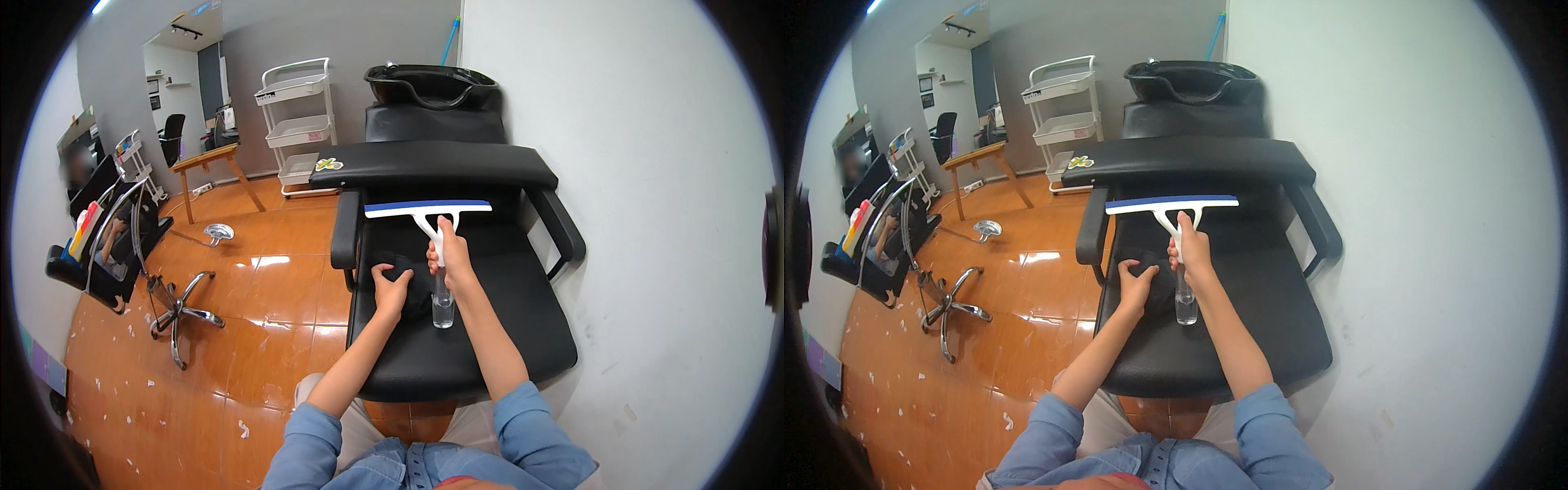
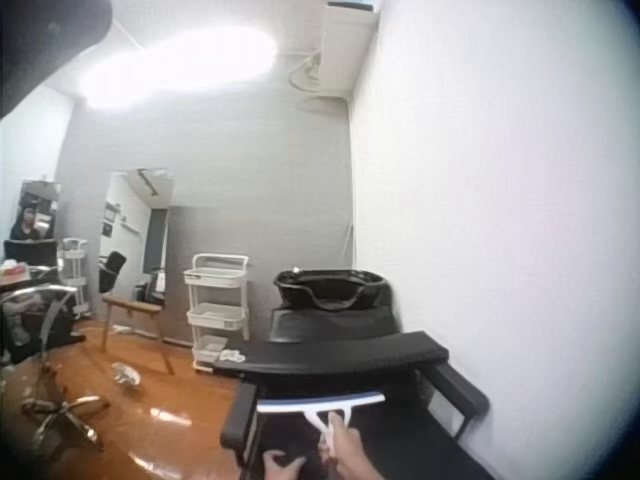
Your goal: The person sprays a black salon chair with a liquid, wipes the surface with a cloth, and adjusts a detachable footrest part of the chair.
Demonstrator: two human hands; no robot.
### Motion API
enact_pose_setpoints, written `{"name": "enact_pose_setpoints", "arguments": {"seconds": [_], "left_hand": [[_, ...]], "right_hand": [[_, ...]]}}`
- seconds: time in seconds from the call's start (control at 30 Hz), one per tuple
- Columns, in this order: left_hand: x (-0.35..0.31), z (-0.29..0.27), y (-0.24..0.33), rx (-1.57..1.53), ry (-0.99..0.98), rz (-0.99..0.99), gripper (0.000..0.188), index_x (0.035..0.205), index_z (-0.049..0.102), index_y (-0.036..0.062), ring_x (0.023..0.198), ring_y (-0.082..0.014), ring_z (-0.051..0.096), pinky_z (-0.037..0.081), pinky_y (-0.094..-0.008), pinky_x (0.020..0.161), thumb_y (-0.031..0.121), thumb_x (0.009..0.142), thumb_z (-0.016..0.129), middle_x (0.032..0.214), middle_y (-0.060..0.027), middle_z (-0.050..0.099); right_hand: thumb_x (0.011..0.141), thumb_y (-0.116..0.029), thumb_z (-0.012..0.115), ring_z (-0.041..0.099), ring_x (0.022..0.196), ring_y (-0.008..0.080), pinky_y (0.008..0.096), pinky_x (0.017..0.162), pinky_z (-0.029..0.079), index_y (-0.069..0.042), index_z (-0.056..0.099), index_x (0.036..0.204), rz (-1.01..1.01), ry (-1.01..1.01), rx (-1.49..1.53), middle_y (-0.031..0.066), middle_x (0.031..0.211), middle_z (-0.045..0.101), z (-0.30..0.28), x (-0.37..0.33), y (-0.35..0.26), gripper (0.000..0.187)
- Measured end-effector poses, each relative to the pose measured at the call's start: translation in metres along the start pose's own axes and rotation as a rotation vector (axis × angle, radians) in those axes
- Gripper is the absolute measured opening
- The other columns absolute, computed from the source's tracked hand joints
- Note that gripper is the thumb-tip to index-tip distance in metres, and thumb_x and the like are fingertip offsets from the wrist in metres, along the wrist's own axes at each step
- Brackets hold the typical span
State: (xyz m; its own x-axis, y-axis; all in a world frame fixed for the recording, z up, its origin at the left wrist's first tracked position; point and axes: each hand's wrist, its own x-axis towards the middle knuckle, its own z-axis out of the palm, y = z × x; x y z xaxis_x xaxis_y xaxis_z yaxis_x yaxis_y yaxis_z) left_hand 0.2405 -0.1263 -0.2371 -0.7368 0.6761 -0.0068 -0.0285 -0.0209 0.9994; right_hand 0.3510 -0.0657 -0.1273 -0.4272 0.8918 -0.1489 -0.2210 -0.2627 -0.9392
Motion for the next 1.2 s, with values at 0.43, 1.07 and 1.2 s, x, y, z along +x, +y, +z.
{"name": "enact_pose_setpoints", "arguments": {"seconds": [0.43, 1.07, 1.2], "left_hand": [[-0.001, -0.002, 0.003, 0.015, -0.05, -0.009, 0.05, 0.111, 0.039, 0.0102, 0.095, -0.0256, 0.055, 0.047, -0.0331, 0.081, 0.016, 0.073, 0.071, 0.104, -0.0181, 0.05], [0.019, 0.064, 0.017, -0.215, -0.271, -0.265, 0.057, 0.118, 0.036, 0.0108, 0.095, -0.0232, 0.056, 0.051, -0.0345, 0.076, 0.014, 0.074, 0.072, 0.106, -0.0152, 0.05], [0.015, 0.082, 0.011, -0.236, -0.304, -0.264, 0.055, 0.116, 0.037, 0.0107, 0.098, -0.0237, 0.053, 0.049, -0.0344, 0.08, 0.015, 0.074, 0.072, 0.107, -0.0157, 0.048]], "right_hand": [[0.086, -0.052, 0.048, 0.041, 0.034, 0.0119, 0.0268, 0.039, 0.036, -0.01, 0.047, 0.057, -0.02, 0.098, -0.037, -0.0001, 0.044, 0.041, -0.034, -0.001, 0.002, 0.051], [0.087, -0.052, 0.048, 0.04, 0.033, 0.0127, 0.0275, 0.036, 0.033, -0.008, 0.047, 0.057, -0.144, 0.329, 0.006, 0.0008, 0.044, 0.041, -0.133, -0.037, -0.042, 0.053], [0.087, -0.048, 0.049, 0.041, 0.033, 0.0131, 0.0275, 0.034, 0.034, -0.008, 0.048, 0.058, -0.182, 0.411, -0.045, 0.0015, 0.044, 0.042, -0.135, -0.05, -0.055, 0.05]]}}
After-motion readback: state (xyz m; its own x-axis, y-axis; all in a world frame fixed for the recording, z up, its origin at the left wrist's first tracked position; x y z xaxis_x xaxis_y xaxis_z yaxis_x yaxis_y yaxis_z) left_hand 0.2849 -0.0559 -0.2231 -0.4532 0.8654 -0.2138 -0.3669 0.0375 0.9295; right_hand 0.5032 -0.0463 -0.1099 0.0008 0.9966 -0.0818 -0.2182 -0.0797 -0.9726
